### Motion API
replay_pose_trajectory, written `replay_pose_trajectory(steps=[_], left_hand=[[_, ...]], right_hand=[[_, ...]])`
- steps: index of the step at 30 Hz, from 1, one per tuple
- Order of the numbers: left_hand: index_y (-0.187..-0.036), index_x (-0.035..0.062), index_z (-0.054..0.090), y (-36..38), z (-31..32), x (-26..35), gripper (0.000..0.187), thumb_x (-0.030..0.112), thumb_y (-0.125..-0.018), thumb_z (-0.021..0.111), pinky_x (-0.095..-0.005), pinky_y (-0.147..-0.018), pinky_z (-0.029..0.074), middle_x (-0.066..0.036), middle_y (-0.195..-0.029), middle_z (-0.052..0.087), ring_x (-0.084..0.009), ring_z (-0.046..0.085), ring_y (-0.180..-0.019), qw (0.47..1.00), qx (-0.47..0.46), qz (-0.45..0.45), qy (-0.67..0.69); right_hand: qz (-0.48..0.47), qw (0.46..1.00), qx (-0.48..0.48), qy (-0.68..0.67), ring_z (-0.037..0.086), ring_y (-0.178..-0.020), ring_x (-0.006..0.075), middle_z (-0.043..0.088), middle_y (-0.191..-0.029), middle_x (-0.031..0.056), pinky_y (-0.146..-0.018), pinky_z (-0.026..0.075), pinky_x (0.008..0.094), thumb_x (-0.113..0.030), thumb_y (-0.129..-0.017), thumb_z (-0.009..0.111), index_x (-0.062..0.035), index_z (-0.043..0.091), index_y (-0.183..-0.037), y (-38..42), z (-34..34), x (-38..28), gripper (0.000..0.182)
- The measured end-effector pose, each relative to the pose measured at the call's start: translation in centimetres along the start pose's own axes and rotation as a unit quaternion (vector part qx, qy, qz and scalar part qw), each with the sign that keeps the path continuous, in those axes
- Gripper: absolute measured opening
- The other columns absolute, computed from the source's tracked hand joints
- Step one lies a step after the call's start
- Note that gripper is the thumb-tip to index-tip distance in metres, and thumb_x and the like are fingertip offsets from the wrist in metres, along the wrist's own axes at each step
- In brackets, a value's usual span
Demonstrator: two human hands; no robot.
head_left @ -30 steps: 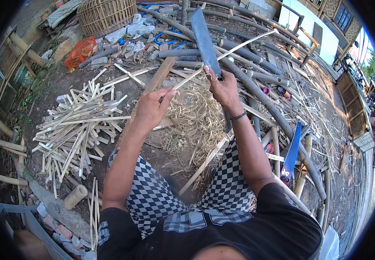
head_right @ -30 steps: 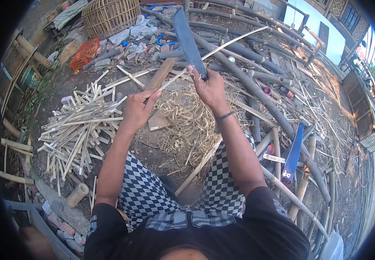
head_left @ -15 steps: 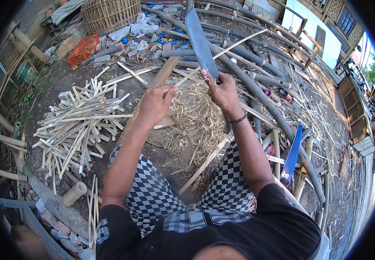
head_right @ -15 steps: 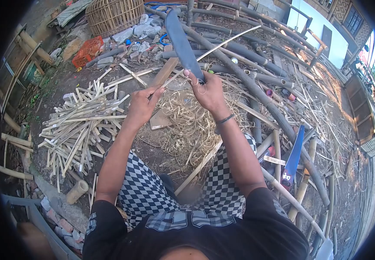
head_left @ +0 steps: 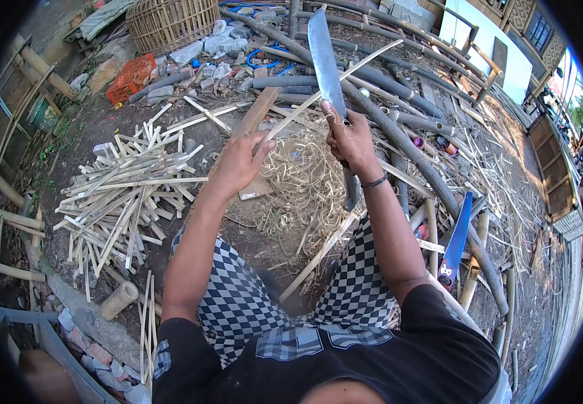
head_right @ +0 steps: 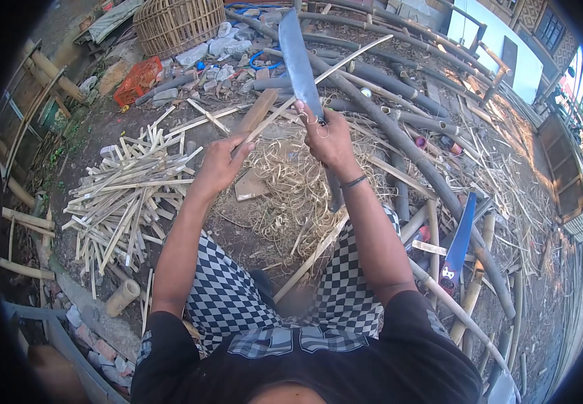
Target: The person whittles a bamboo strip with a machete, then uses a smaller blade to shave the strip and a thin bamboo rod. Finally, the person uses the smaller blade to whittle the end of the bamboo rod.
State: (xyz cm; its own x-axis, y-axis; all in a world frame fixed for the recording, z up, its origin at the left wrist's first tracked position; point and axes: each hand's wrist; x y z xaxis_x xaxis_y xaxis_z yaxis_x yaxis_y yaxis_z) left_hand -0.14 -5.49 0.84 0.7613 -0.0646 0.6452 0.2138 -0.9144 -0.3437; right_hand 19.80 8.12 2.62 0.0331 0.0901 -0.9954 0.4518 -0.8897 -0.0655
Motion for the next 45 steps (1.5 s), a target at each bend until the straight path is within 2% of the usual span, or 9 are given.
replay_pose_trajectory(steps=[7,10,13,15,31,36,38,41,45], left_hand=[[-0.125,0.005,0.067,0.2,-0.4,-0.2,0.032,0.024,-0.1,0.061,-0.0441,-0.09,0.052,-0.025,-0.107,0.071,-0.0393,0.069,-0.099,0.998,-0.012,0.019,-0.052],[-0.123,0.0073,0.07,0.1,0.0,-0.3,0.03,0.022,-0.098,0.064,-0.0421,-0.083,0.055,-0.022,-0.104,0.072,-0.0378,0.071,-0.091,0.996,0.064,0.061,0.019],[-0.115,0.0067,0.074,0.1,-0.2,-0.1,0.025,0.02,-0.094,0.07,-0.0379,-0.075,0.055,-0.017,-0.092,0.076,-0.0278,0.074,-0.083,0.997,0.067,-0.023,0.04],[-0.11,0.0071,0.076,0.1,0.4,-0.3,0.022,0.019,-0.092,0.072,-0.0358,-0.072,0.056,-0.015,-0.085,0.076,-0.0246,0.075,-0.076,0.992,0.117,0.043,0.009],[-0.104,0.0061,0.078,-1.5,2.4,-3.3,0.019,0.016,-0.089,0.072,-0.0413,-0.073,0.057,-0.02,-0.082,0.073,-0.0348,0.073,-0.075,0.989,0.12,-0.004,-0.081],[-0.106,0.0042,0.077,-1.8,1.7,-6.8,0.022,0.013,-0.087,0.07,-0.0415,-0.076,0.058,-0.024,-0.085,0.072,-0.0371,0.073,-0.077,0.986,0.098,-0.12,-0.06],[-0.107,0.004,0.077,-1.9,1.2,-6.2,0.023,0.015,-0.088,0.071,-0.04,-0.076,0.058,-0.024,-0.087,0.073,-0.0352,0.074,-0.078,0.986,0.124,-0.097,-0.06],[-0.111,0.0033,0.076,-0.9,0.2,-4.3,0.026,0.018,-0.09,0.072,-0.034,-0.078,0.057,-0.019,-0.092,0.075,-0.0251,0.074,-0.082,0.983,0.17,-0.071,-0.025],[-0.114,0.0018,0.075,-0.4,-1.0,-1.0,0.03,0.023,-0.093,0.074,-0.0273,-0.088,0.053,-0.011,-0.106,0.076,-0.0124,0.07,-0.095,0.969,0.182,-0.12,0.113]], right_hand=[[0.004,0.997,-0.018,-0.078,0.042,-0.041,0.0051,0.043,-0.056,-0.0029,-0.036,0.03,0.0232,-0.054,-0.092,0.069,-0.0057,0.053,-0.085,0.6,-0.8,-0.7,0.051],[0.006,0.996,-0.017,-0.086,0.042,-0.041,0.0053,0.043,-0.056,-0.003,-0.035,0.03,0.0231,-0.054,-0.093,0.069,-0.0057,0.053,-0.085,0.5,-1.0,-0.6,0.051],[0.014,0.994,-0.018,-0.106,0.042,-0.04,0.0057,0.042,-0.056,-0.0028,-0.035,0.03,0.0233,-0.054,-0.093,0.068,-0.0062,0.052,-0.084,0.5,-0.8,-0.8,0.051],[0.02,0.993,-0.02,-0.115,0.042,-0.04,0.0058,0.042,-0.055,-0.0027,-0.035,0.03,0.0234,-0.053,-0.094,0.068,-0.0064,0.052,-0.083,0.8,-0.6,-1.1,0.051],[0.003,0.984,-0.043,-0.173,0.04,-0.04,0.0082,0.039,-0.054,-0.0014,-0.035,0.028,0.0246,-0.056,-0.095,0.065,-0.0043,0.052,-0.095,2.4,-0.2,-2.8,0.054],[-0.027,0.967,0.006,-0.252,0.04,-0.041,0.0091,0.038,-0.053,-0.0018,-0.037,0.029,0.0255,-0.057,-0.099,0.057,-0.0078,0.05,-0.093,1.7,-3.7,-4.1,0.05],[-0.04,0.972,0.026,-0.232,0.04,-0.041,0.0083,0.04,-0.053,-0.0032,-0.037,0.029,0.0247,-0.057,-0.095,0.063,-0.0071,0.052,-0.097,1.0,-4.5,-3.1,0.051],[-0.024,0.996,0.079,0.038,0.042,-0.042,0.0056,0.049,-0.056,-0.0037,-0.038,0.032,0.0245,-0.042,-0.08,0.086,-0.0037,0.06,-0.087,-0.3,-5.0,-1.3,0.046],[-0.036,0.992,0.079,0.089,0.045,-0.044,0.0047,0.051,-0.057,-0.0042,-0.039,0.034,0.0241,-0.04,-0.073,0.091,-0.0069,0.057,-0.076,-0.8,-5.1,-0.3,0.048]])
Point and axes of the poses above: each hand's wrist, its own y-axis away from the middle knuckle, its own z-axis out of the palm, x = y × z
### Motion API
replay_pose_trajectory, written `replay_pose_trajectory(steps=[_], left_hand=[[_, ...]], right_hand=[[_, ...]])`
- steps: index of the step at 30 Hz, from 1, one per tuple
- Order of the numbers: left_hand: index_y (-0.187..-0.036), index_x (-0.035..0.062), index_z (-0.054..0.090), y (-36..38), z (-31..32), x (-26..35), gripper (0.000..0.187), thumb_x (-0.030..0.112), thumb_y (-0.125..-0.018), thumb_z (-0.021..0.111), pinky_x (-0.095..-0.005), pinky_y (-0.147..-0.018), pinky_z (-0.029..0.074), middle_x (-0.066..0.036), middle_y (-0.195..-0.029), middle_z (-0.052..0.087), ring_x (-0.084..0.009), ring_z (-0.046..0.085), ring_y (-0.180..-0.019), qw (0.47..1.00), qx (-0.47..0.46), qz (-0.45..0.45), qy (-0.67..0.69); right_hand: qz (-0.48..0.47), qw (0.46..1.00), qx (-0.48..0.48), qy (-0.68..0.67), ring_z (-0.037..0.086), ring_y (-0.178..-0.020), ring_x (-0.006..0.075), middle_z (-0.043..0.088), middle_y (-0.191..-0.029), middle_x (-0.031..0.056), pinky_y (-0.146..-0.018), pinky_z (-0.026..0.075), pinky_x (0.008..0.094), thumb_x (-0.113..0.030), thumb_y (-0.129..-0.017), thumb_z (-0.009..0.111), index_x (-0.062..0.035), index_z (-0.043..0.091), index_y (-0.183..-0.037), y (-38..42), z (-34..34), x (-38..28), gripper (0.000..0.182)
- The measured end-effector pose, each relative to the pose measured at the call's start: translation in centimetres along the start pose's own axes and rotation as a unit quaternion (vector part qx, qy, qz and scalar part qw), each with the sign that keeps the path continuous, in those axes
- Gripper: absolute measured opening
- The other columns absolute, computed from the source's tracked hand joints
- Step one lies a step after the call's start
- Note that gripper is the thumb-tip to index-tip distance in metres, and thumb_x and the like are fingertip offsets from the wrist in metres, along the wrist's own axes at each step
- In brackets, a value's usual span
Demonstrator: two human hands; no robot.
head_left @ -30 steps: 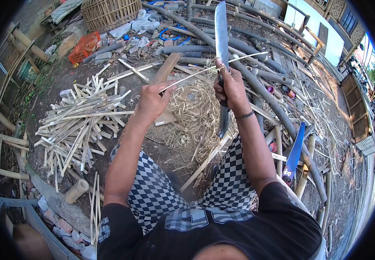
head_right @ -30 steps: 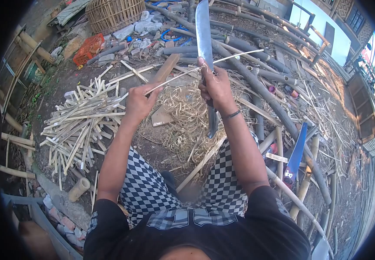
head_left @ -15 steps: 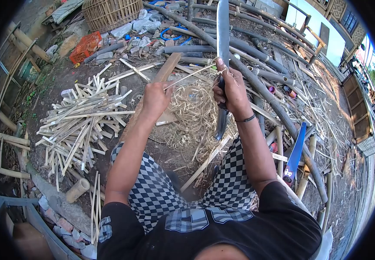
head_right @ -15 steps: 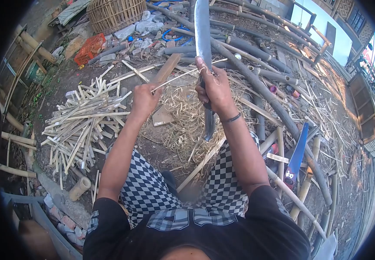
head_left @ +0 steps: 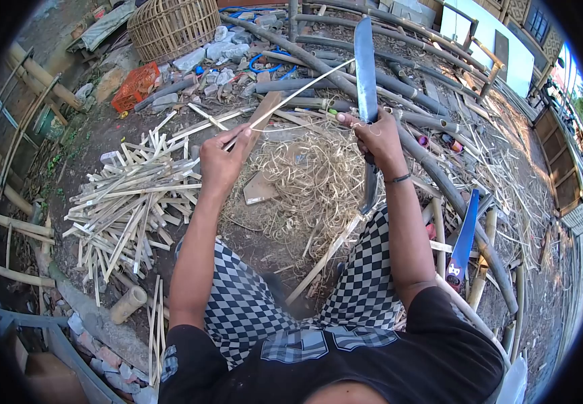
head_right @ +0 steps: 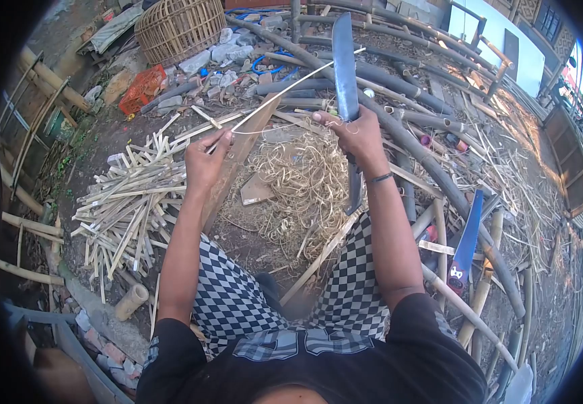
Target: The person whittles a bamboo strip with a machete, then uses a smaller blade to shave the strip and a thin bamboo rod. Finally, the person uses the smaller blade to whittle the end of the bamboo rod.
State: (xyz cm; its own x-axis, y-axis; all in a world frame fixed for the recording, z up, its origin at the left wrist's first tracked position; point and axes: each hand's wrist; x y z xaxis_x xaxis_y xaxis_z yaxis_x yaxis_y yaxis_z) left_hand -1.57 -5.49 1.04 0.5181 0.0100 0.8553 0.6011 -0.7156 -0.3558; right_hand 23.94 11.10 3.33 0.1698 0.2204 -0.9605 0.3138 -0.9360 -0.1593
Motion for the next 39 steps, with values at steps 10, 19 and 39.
replay_pose_trajectory(steps=[10,19,39], left_hand=[[-0.115,0.0037,0.075,0.4,-0.2,0.8,0.027,0.018,-0.092,0.075,-0.0209,-0.074,0.048,-0.003,-0.099,0.075,-0.0043,0.063,-0.081,0.991,-0.052,-0.006,0.125],[-0.115,0.0028,0.075,1.3,0.2,1.5,0.027,0.009,-0.089,0.077,-0.0216,-0.081,0.051,-0.004,-0.101,0.075,-0.0061,0.065,-0.088,0.98,-0.146,0.031,0.135],[-0.104,-0.0015,0.075,1.1,-0.4,0.8,0.021,0.017,-0.095,0.072,-0.0195,-0.04,0.028,0.003,-0.066,0.058,-0.0007,0.04,-0.045,0.965,-0.179,-0.055,0.184]], right_hand=[[0.025,0.982,0.02,-0.188,0.039,-0.041,0.0045,0.047,-0.058,-0.0041,-0.037,0.031,0.0231,-0.031,-0.082,0.086,-0.0042,0.058,-0.085,0.6,-0.2,-1.0,0.039],[0.06,0.952,-0.005,-0.299,0.036,-0.039,0.0067,0.039,-0.055,-0.0049,-0.037,0.03,0.0243,-0.029,-0.091,0.077,-0.0017,0.061,-0.096,0.2,1.0,-0.9,0.032],[-0.005,0.976,-0.008,-0.215,0.043,-0.041,0.0057,0.048,-0.058,-0.0033,-0.037,0.032,0.023,-0.031,-0.086,0.083,-0.0025,0.057,-0.089,1.1,1.2,-1.5,0.039]])
Point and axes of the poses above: each hand's wrist, its own y-axis away from the middle knuckle, its own z-axis out of the palm, x = y × z
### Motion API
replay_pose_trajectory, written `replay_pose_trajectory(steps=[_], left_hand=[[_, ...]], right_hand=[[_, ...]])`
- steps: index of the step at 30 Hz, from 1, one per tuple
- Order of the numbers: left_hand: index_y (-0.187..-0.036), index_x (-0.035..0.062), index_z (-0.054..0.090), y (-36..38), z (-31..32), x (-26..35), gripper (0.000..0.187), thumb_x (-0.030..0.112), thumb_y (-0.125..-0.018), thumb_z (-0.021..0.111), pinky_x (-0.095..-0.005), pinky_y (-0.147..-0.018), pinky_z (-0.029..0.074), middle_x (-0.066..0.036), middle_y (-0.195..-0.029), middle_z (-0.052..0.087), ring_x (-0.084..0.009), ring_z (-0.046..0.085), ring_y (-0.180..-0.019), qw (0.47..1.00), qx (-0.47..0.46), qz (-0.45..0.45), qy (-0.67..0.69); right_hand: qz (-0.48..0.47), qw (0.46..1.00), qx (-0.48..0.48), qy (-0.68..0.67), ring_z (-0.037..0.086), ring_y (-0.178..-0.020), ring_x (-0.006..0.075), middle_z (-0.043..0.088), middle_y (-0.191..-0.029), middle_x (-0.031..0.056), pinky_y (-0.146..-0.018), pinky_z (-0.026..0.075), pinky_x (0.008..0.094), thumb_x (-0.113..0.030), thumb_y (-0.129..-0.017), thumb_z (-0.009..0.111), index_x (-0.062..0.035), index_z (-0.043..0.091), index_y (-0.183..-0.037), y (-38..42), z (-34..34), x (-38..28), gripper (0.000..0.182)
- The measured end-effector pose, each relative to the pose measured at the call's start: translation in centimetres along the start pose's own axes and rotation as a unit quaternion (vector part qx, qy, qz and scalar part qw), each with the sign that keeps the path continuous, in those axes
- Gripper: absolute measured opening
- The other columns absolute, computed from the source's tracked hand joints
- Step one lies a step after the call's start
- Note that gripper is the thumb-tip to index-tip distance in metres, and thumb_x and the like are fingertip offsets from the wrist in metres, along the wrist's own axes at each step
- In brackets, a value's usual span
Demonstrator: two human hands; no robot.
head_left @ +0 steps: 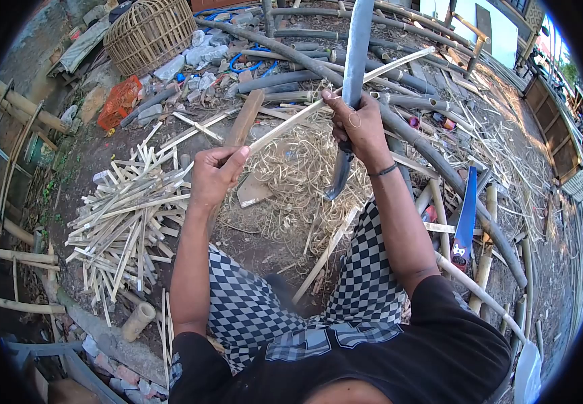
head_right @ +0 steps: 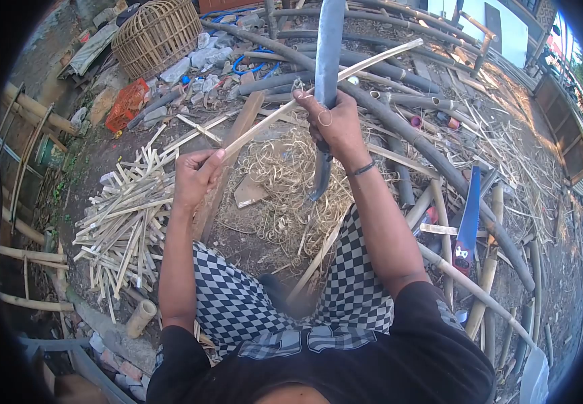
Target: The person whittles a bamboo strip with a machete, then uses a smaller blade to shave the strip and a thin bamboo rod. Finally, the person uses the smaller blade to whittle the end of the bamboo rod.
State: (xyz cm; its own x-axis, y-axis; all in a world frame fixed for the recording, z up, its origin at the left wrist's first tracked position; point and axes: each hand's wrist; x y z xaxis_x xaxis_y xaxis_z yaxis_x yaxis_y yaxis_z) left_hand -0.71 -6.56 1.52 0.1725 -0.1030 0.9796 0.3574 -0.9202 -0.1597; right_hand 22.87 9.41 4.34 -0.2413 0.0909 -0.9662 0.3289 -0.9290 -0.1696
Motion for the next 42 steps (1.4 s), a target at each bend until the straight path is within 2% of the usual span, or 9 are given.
replay_pose_trajectory(steps=[6,11,17,30,33,35,36,38,42], left_hand=[[-0.106,-0.0015,0.074,0.0,0.0,0.1,0.023,0.019,-0.098,0.068,-0.0198,-0.04,0.034,-0.001,-0.063,0.062,-0.0049,0.051,-0.044,0.998,-0.046,0.0,-0.04],[-0.118,0.0027,0.073,0.5,1.1,1.2,0.026,0.012,-0.094,0.072,-0.0182,-0.046,0.043,-0.009,-0.082,0.075,-0.0096,0.068,-0.058,0.996,-0.024,0.075,-0.045],[-0.113,-0.0001,0.074,0.4,0.8,0.4,0.026,-0.003,-0.087,0.074,-0.0211,-0.056,0.055,-0.013,-0.09,0.076,-0.0122,0.07,-0.063,0.985,0.033,0.147,-0.084],[-0.105,-0.0036,0.075,0.8,0.5,0.5,0.02,-0.009,-0.086,0.072,-0.0254,-0.063,0.059,-0.015,-0.101,0.075,-0.0142,0.071,-0.069,0.959,0.043,0.252,-0.121],[-0.109,-0.0023,0.074,1.0,0.8,1.7,0.017,0.003,-0.093,0.07,-0.0231,-0.058,0.054,-0.01,-0.091,0.074,-0.0117,0.069,-0.065,0.984,0.053,0.145,-0.088],[-0.115,0.0001,0.073,0.6,-0.2,1.8,0.029,0.023,-0.103,0.061,-0.0215,-0.053,0.047,-0.002,-0.076,0.066,-0.0081,0.061,-0.058,0.995,-0.073,0.006,-0.062],[-0.115,0.0001,0.073,0.5,-0.5,1.7,0.029,0.023,-0.103,0.061,-0.0215,-0.053,0.047,-0.002,-0.076,0.066,-0.0081,0.061,-0.058,0.995,-0.073,0.007,-0.062],[-0.116,0.0012,0.072,0.2,-0.8,0.9,0.04,0.035,-0.107,0.053,-0.0225,-0.052,0.042,0.003,-0.063,0.053,-0.0054,0.049,-0.054,0.972,-0.208,-0.1,-0.046],[-0.113,0.0025,0.074,-0.5,-0.6,-0.8,0.046,0.041,-0.107,0.049,-0.0227,-0.053,0.042,0.005,-0.063,0.049,-0.0052,0.049,-0.055,0.96,-0.258,-0.054,-0.092]], right_hand=[[-0.005,1.0,-0.003,-0.003,0.045,-0.041,0.0058,0.05,-0.058,-0.0026,-0.037,0.033,0.0231,-0.028,-0.086,0.082,-0.0018,0.06,-0.086,-0.1,-0.1,0.2,0.035],[0.002,1.0,0.013,-0.013,0.045,-0.04,0.0062,0.05,-0.058,-0.002,-0.036,0.034,0.0232,-0.027,-0.087,0.082,-0.0008,0.059,-0.086,0.0,0.0,-0.1,0.035],[0.018,1.0,-0.003,-0.024,0.041,-0.041,0.0064,0.045,-0.058,-0.0028,-0.038,0.032,0.0234,-0.029,-0.087,0.082,-0.0032,0.055,-0.091,0.1,0.0,-0.2,0.037],[0.012,0.999,-0.026,-0.018,0.041,-0.042,0.0061,0.044,-0.058,-0.0035,-0.039,0.031,0.0236,-0.029,-0.088,0.081,-0.0041,0.055,-0.091,0.1,0.0,-0.2,0.036],[-0.003,1.0,-0.022,-0.005,0.043,-0.042,0.006,0.047,-0.058,-0.003,-0.038,0.032,0.0233,-0.029,-0.087,0.081,-0.0025,0.057,-0.089,0.2,0.1,-0.1,0.035],[-0.015,1.0,-0.018,0.006,0.044,-0.042,0.0057,0.049,-0.058,-0.0027,-0.038,0.033,0.0229,-0.029,-0.087,0.081,-0.001,0.059,-0.088,0.1,0.1,0.1,0.035],[-0.021,0.999,-0.027,0.015,0.044,-0.042,0.0057,0.05,-0.058,-0.0027,-0.038,0.033,0.0227,-0.028,-0.087,0.081,-0.001,0.059,-0.087,0.1,0.1,0.2,0.035],[-0.027,0.999,-0.037,0.026,0.045,-0.042,0.0056,0.051,-0.058,-0.0027,-0.038,0.033,0.0226,-0.028,-0.088,0.08,-0.001,0.059,-0.087,0.0,0.1,0.3,0.035],[-0.025,0.996,-0.072,0.04,0.044,-0.044,0.0043,0.051,-0.059,-0.0035,-0.039,0.032,0.0229,-0.026,-0.088,0.081,-0.0009,0.059,-0.086,0.1,0.0,0.4,0.033]])
Point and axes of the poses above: each hand's wrist, its own y-axis away from the middle knuckle, its own z-axis out of the palm, x = y × z
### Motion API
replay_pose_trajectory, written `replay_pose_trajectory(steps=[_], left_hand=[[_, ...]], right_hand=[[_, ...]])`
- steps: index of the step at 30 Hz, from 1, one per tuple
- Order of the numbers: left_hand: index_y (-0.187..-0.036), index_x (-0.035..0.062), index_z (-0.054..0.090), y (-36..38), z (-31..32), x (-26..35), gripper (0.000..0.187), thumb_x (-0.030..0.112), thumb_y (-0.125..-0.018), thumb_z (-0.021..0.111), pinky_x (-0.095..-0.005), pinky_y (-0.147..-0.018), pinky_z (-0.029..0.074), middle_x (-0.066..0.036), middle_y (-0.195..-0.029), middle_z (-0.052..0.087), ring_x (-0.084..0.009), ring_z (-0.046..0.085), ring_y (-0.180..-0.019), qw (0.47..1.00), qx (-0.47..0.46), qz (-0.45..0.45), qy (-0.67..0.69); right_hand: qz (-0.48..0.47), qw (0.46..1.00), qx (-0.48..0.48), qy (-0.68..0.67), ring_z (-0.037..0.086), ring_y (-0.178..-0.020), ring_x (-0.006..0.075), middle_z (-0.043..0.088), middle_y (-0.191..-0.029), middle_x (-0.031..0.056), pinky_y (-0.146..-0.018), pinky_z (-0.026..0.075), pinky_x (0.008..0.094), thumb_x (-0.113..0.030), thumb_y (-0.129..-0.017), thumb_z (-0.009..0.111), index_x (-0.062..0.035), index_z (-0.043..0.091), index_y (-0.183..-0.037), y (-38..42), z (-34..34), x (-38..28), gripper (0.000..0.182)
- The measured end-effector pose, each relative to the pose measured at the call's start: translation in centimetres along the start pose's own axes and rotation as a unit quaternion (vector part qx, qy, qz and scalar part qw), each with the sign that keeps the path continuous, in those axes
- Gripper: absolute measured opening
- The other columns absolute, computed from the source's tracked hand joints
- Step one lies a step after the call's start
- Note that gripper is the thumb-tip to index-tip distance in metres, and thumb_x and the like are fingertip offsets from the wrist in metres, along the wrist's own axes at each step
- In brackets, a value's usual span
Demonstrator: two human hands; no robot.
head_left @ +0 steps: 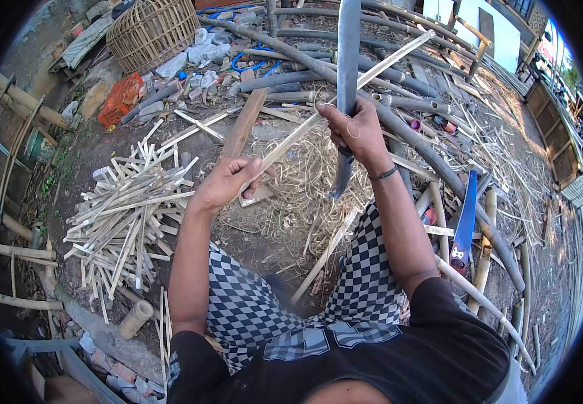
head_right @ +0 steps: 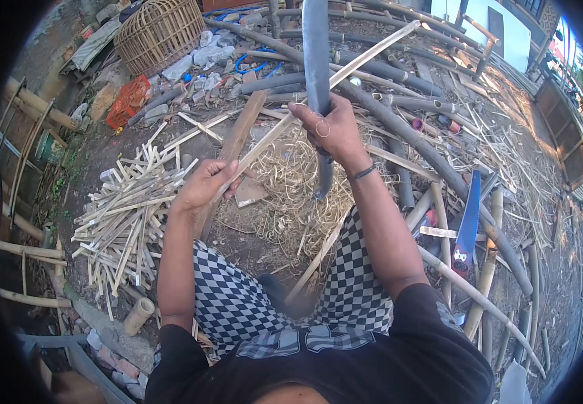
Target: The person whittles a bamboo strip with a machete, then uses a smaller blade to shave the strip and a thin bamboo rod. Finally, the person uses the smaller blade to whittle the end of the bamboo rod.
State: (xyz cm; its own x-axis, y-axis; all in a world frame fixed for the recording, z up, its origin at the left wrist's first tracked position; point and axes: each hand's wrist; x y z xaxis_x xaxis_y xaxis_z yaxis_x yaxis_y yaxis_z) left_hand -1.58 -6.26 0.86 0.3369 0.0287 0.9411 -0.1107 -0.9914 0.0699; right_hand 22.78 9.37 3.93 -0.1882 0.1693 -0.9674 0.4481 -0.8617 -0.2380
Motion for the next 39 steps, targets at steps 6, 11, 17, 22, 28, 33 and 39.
replay_pose_trajectory(steps=[6,11,17,22,28,33,39], left_hand=[[-0.107,0.0007,0.07,0.1,0.6,0.6,0.042,0.038,-0.107,0.05,-0.0223,-0.051,0.042,0.004,-0.071,0.049,-0.0064,0.048,-0.053,0.99,0.013,-0.067,0.122],[-0.103,0.0027,0.075,0.4,0.1,1.1,0.036,0.034,-0.104,0.058,-0.0216,-0.052,0.038,0.007,-0.064,0.046,-0.0037,0.047,-0.054,0.988,0.083,-0.075,0.105],[-0.105,0.0001,0.076,0.7,0.3,0.4,0.032,0.028,-0.103,0.061,-0.0243,-0.054,0.038,0.004,-0.065,0.051,-0.0061,0.048,-0.058,0.965,0.215,0.053,-0.143],[-0.103,0.0019,0.076,0.7,1.0,1.0,0.032,0.031,-0.101,0.062,-0.0326,-0.061,0.047,-0.009,-0.071,0.066,-0.0186,0.062,-0.064,0.917,0.276,0.111,-0.267],[-0.099,0.0049,0.077,1.1,1.3,1.6,0.033,0.034,-0.099,0.063,-0.0399,-0.06,0.051,-0.018,-0.074,0.071,-0.0325,0.07,-0.066,0.902,0.313,0.142,-0.261],[-0.1,0.0054,0.077,0.6,1.8,1.0,0.03,0.033,-0.099,0.064,-0.0411,-0.059,0.05,-0.017,-0.075,0.071,-0.0326,0.069,-0.064,0.861,0.337,0.191,-0.33],[-0.1,0.0065,0.077,1.0,1.2,0.8,0.026,0.029,-0.098,0.065,-0.0412,-0.058,0.05,-0.018,-0.075,0.07,-0.033,0.067,-0.064,0.849,0.351,0.207,-0.335]], right_hand=[[-0.009,1.0,-0.011,-0.002,0.044,-0.047,0.0032,0.052,-0.06,-0.004,-0.04,0.031,0.0231,-0.026,-0.087,0.081,-0.001,0.062,-0.087,0.1,0.0,-0.1,0.032],[0.01,0.991,0.09,0.102,0.048,-0.049,0.0047,0.054,-0.061,-0.0028,-0.044,0.037,0.0241,-0.048,-0.096,0.067,-0.0001,0.064,-0.09,-0.6,-0.9,0.3,0.049],[-0.077,0.94,0.194,0.271,0.058,-0.054,0.0184,0.059,-0.062,0.0094,-0.052,0.044,0.0347,-0.055,-0.102,0.05,0.0031,0.064,-0.09,-3.2,-4.8,3.3,0.061],[-0.154,0.866,0.221,0.421,0.061,-0.056,0.0214,0.061,-0.062,0.0115,-0.055,0.047,0.0393,-0.058,-0.101,0.05,0.0041,0.067,-0.094,-2.5,-4.5,2.3,0.065],[-0.105,0.909,0.212,0.343,0.066,-0.061,0.0318,0.062,-0.062,0.0178,-0.059,0.048,0.0454,-0.057,-0.102,0.048,0.0049,0.067,-0.093,-1.7,-2.9,-0.4,0.065],[-0.125,0.877,0.203,0.417,0.065,-0.068,0.0426,0.064,-0.069,0.0254,-0.062,0.047,0.0496,-0.055,-0.102,0.05,0.0049,0.067,-0.091,-1.8,-2.1,1.3,0.063],[-0.13,0.887,0.205,0.392,0.065,-0.068,0.0426,0.064,-0.07,0.0267,-0.062,0.047,0.0487,-0.049,-0.102,0.052,0.0051,0.069,-0.095,-2.3,-2.6,-0.2,0.057]])
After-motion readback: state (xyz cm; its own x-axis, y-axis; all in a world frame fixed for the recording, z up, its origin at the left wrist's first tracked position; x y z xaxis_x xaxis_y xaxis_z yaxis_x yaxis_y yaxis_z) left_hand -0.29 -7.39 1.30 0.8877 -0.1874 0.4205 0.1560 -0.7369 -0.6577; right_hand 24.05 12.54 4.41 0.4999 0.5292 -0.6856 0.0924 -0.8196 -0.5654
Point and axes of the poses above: each hand's wrist, its own y-axis away from the middle knuckle, its own z-axis out of the palm, x = y × z
